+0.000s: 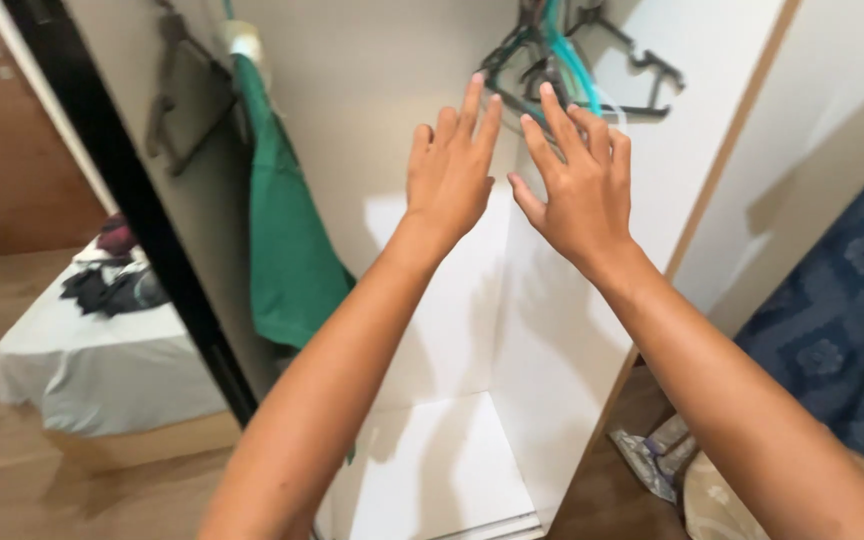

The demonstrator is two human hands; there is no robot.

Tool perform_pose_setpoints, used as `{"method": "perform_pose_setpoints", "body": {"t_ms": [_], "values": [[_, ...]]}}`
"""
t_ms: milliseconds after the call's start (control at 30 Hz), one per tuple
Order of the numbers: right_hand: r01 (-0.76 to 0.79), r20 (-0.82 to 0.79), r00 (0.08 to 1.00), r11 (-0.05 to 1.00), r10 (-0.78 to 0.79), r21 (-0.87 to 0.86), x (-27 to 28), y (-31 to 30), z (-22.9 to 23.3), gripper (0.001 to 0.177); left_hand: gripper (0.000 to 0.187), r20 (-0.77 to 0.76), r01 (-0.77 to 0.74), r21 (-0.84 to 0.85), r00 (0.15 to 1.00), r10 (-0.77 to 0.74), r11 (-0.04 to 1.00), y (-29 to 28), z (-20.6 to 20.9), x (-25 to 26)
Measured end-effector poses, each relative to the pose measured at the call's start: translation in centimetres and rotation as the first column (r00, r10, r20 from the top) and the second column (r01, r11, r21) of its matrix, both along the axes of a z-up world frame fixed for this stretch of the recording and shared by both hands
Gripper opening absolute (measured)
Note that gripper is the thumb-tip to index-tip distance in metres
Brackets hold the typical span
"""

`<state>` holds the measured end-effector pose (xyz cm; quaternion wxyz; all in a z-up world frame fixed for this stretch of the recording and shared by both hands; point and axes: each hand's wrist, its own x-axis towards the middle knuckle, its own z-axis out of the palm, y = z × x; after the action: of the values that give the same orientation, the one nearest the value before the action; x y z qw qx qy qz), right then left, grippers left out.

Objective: Hang a shirt in a closet and then fold t-shirts on a bed.

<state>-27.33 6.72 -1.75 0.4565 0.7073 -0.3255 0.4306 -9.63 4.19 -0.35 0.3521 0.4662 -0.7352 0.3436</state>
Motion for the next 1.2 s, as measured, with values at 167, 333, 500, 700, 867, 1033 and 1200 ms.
{"method": "perform_pose_setpoints", "body": {"t_ms": [167, 333, 500, 700, 867, 1033, 1200], "values": [[-0.194, 0.023, 0.981, 0.979, 0.192, 0.068, 5.0, 1.0, -0.6, 0.058, 0.074, 0.068, -0.205, -0.251, 0.971, 0.228, 0.946, 3.4, -2.9, 7.4], [-0.348, 0.032, 0.937, 0.933, 0.347, 0.094, 11.1, 2.0, -0.9, 0.057, 0.062, 0.125, -0.426, -0.379, 0.856, 0.501, 0.822, 9.5, -3.6, 13.5], [-0.463, 0.032, 0.886, 0.879, 0.463, 0.109, 16.6, 2.8, -0.4, 0.053, 0.054, 0.145, -0.612, -0.453, 0.667, 0.730, 0.649, 12.8, -2.9, 17.6], [-0.511, 0.023, 0.859, 0.856, 0.511, 0.074, 21.9, 2.1, 0.8, 0.058, 0.054, 0.208, -0.671, -0.591, 0.410, 0.888, 0.448, 10.7, -1.1, 21.2], [-0.480, 0.186, 0.867, 0.875, 0.463, 0.058, 24.1, -1.5, 0.8, 0.057, 0.061, 0.223, -0.684, -0.485, 0.506, 0.833, 0.545, 5.8, 0.2, 21.5], [-0.436, 0.247, 0.881, 0.895, 0.404, 0.092, 24.1, -3.6, 1.0, 0.050, 0.067, 0.104, -0.601, -0.350, 0.738, 0.667, 0.719, -0.6, 0.8, 21.3], [-0.489, 0.260, 0.846, 0.872, 0.466, 0.031, 23.0, -5.0, 1.3, 0.027, 0.070, -0.061, -0.439, -0.168, 0.898, 0.436, 0.882, -4.0, 1.3, 20.2]]}}
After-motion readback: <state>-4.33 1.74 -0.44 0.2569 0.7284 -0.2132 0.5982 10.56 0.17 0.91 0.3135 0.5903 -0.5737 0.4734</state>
